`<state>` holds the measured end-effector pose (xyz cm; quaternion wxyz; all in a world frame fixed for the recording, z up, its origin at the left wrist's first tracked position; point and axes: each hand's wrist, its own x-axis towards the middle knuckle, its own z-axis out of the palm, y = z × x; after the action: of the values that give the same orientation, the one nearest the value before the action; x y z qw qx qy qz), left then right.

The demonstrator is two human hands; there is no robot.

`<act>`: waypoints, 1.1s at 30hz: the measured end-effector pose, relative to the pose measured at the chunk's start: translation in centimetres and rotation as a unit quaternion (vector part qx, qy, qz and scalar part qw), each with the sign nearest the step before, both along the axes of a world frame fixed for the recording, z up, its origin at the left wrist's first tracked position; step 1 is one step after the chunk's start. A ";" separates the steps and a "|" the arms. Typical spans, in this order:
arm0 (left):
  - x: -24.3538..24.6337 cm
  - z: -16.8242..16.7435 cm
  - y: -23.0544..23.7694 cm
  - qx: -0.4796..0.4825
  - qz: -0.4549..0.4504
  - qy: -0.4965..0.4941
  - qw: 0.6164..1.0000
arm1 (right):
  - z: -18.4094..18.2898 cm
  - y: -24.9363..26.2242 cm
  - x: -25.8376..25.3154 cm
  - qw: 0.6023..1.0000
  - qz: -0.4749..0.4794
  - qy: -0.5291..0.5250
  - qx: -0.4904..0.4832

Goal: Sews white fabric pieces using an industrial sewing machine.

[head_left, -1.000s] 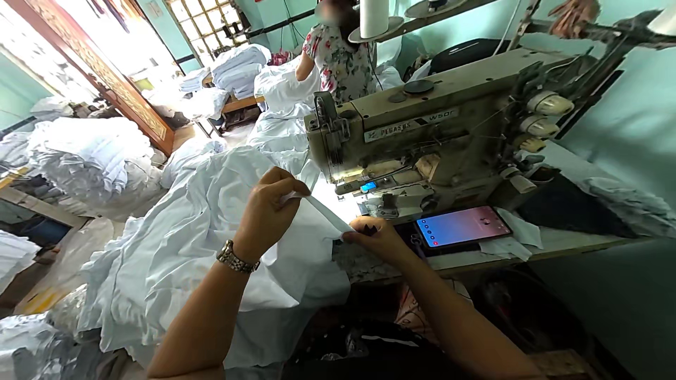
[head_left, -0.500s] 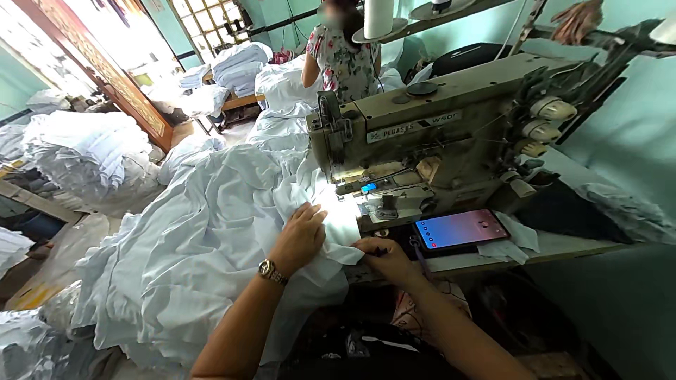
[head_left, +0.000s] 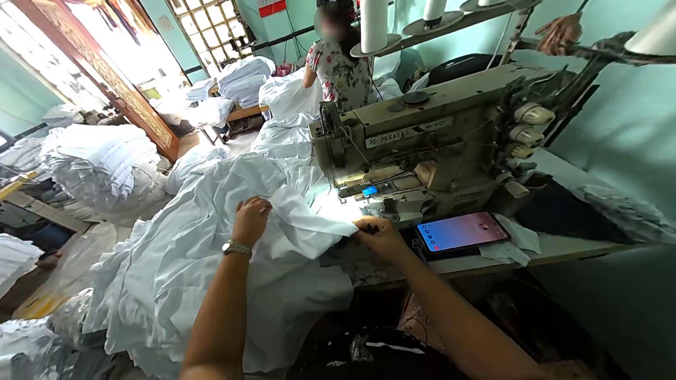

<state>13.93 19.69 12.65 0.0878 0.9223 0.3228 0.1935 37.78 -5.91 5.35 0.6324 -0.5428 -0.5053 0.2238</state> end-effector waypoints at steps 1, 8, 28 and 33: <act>-0.8 1.7 -0.4 0.017 0.003 -0.049 0.999 | 0.3 0.2 0.2 1.000 -0.008 -0.007 0.004; 0.2 0.5 -1.8 0.040 -0.055 0.012 0.998 | 0.1 0.6 -0.1 0.999 -0.042 -0.008 -0.015; -3.6 5.2 -7.6 0.114 -0.206 0.090 0.968 | 0.9 0.2 1.0 0.997 -0.007 -0.035 -0.063; 0.0 3.9 -5.3 0.218 -0.236 0.155 0.934 | 1.8 0.0 0.9 0.995 -0.005 -0.061 -0.080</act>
<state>13.89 14.39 16.59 -0.1238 0.9869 0.0550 0.0876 38.67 -5.96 7.18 0.5556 -0.6069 -0.5209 0.2271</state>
